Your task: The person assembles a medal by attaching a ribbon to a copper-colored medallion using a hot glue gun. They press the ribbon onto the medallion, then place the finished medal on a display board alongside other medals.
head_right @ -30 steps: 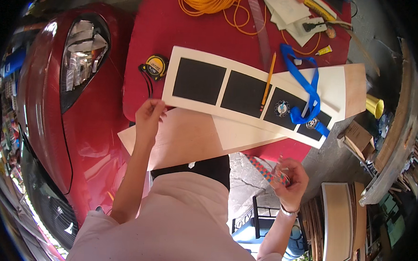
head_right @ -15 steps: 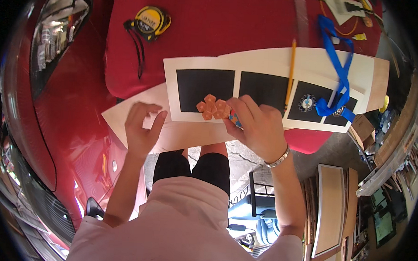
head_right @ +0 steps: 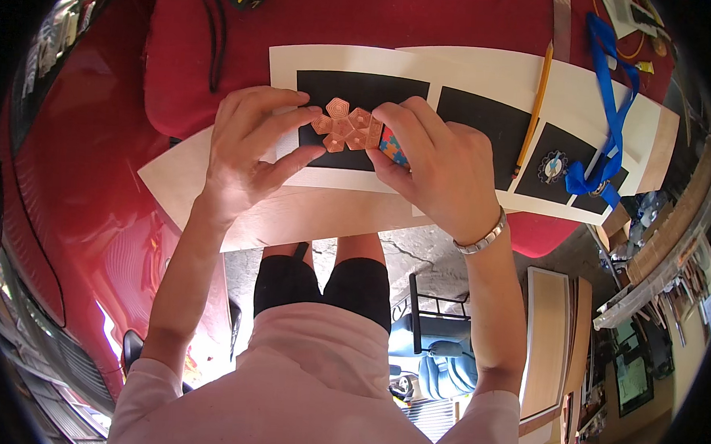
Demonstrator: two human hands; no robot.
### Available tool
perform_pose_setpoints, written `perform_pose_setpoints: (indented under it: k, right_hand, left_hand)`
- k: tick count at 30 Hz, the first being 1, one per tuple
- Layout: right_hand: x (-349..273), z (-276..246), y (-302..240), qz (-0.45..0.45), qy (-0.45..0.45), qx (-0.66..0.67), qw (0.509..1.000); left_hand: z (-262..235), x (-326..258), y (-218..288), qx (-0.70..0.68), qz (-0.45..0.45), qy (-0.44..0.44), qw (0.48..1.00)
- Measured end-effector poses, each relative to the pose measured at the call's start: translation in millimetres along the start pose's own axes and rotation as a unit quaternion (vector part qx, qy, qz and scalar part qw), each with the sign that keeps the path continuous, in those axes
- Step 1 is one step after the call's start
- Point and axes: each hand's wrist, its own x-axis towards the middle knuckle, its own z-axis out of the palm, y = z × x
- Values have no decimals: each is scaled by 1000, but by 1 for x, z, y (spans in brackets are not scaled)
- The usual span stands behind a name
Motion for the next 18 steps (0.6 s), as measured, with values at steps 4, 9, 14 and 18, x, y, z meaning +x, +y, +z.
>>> perform_pose_setpoints:
  k: [4,9,14,18]
  right_hand:
    - [0,1,3,-6,3,-1,1000]
    - [-1,2,6,-7,7,19,1000]
    - [-4,1,6,8,-17,13,1000]
    - [-5,0,6,14,-22,18,999]
  left_hand:
    - [3,1,-2,-7,-3,1,1000]
    - [6,4,-5,-11,5,-10,1000]
    - [6,5,-8,-19,6,-17,1000]
    - [6,5,-9,-17,5,-19,1000]
